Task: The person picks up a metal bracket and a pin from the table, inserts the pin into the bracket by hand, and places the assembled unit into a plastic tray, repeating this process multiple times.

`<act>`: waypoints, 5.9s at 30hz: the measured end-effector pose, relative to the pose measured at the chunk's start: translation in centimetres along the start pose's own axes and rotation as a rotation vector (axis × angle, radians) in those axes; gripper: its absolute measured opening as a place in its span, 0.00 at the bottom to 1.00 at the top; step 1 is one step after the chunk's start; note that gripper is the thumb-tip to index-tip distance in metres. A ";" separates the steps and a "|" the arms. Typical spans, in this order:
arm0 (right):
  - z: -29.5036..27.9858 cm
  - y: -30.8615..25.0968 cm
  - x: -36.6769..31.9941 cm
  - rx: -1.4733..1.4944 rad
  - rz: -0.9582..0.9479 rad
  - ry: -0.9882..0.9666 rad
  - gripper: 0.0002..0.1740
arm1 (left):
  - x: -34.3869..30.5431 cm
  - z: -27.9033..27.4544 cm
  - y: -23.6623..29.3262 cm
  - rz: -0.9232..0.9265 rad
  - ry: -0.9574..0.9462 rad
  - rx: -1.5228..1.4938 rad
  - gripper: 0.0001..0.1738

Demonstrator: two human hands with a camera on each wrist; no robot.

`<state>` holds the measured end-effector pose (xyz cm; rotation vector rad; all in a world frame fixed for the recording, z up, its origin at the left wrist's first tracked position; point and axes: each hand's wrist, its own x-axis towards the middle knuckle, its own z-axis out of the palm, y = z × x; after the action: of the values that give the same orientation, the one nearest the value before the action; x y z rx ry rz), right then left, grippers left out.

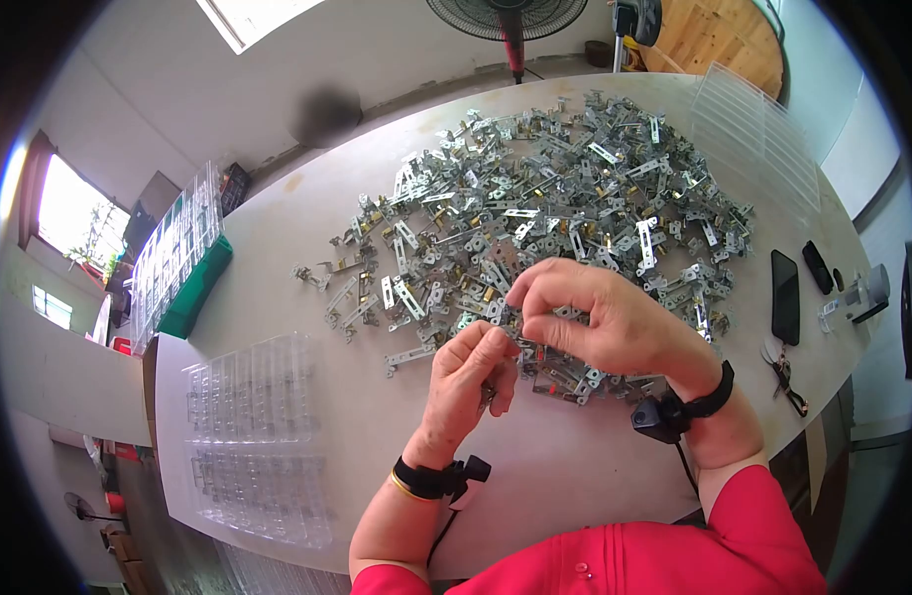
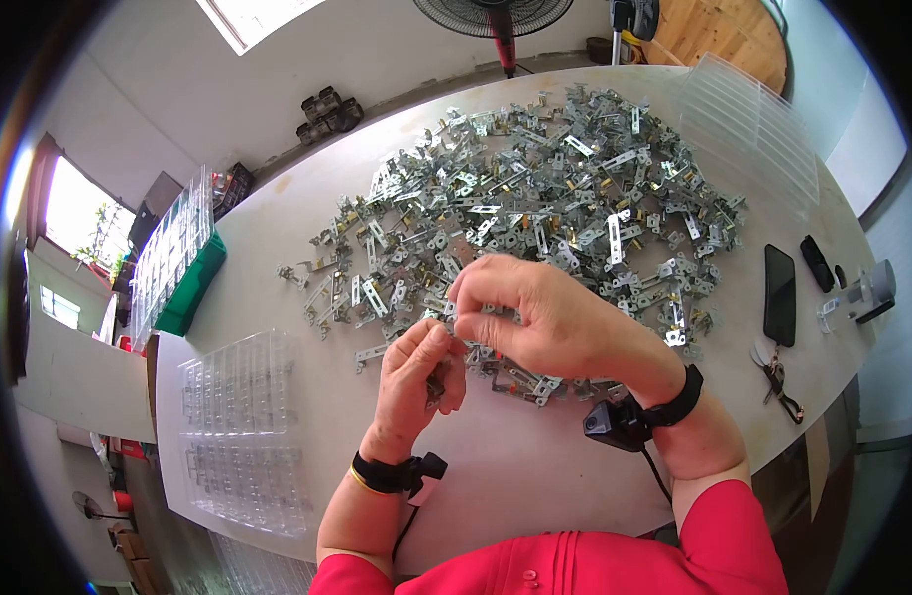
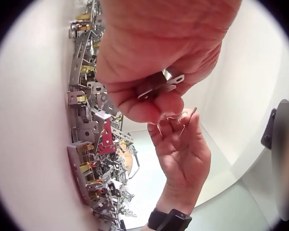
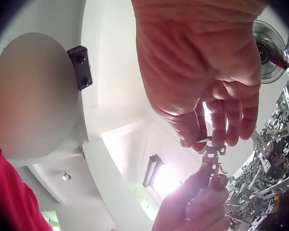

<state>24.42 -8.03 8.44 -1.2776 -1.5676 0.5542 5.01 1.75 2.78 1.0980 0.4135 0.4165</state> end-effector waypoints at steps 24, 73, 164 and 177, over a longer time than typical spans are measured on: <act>0.4 -0.4 0.5 0.449 0.470 0.210 0.09 | 1.1 -0.9 -1.6 0.441 0.024 -0.038 0.24; 1.4 -2.4 -1.0 -0.291 0.131 0.023 0.06 | 0.1 0.0 -2.0 0.302 0.000 0.460 0.10; 0.4 -1.7 -0.7 -0.018 0.391 -0.067 0.08 | 0.3 1.5 -1.3 0.638 0.245 0.837 0.09; -0.6 -1.5 -0.2 0.202 0.356 0.115 0.06 | -0.4 1.0 -0.7 0.371 0.167 0.404 0.25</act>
<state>24.24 -8.85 9.79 -1.4132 -1.1630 0.8249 5.30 0.52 2.63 1.5474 0.4531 0.7790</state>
